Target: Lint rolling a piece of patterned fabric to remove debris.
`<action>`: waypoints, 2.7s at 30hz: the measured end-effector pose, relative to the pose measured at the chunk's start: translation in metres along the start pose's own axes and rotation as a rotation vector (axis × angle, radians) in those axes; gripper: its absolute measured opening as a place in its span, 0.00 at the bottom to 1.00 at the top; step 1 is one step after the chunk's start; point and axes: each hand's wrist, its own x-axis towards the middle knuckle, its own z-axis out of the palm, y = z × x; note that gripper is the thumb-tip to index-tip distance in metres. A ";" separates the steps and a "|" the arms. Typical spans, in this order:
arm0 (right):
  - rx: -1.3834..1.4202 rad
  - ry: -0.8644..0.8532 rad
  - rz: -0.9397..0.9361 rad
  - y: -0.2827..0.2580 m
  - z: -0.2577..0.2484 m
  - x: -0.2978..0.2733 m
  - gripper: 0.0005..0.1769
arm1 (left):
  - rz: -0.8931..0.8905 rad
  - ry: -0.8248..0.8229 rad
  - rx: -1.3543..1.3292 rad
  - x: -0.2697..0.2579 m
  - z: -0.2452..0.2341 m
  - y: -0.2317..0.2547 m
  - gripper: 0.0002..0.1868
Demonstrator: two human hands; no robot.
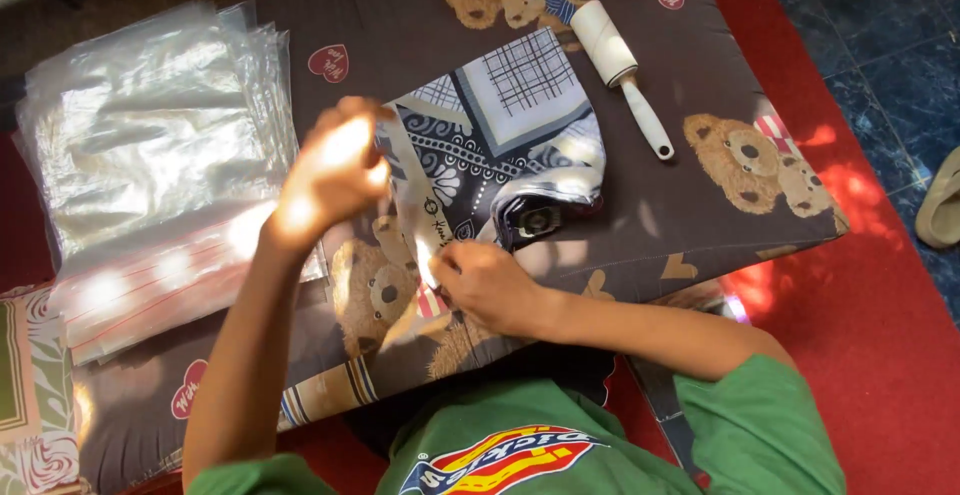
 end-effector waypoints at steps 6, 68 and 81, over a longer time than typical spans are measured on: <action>0.493 0.006 0.055 0.031 -0.122 0.020 0.12 | -0.170 -0.367 -0.255 -0.058 0.024 0.057 0.22; 0.326 0.074 0.443 0.185 -0.188 0.057 0.03 | -0.086 -0.287 0.140 -0.027 0.065 0.089 0.22; 0.671 -0.114 0.883 0.208 -0.194 0.102 0.09 | -0.491 -0.370 -0.064 0.060 0.016 0.046 0.15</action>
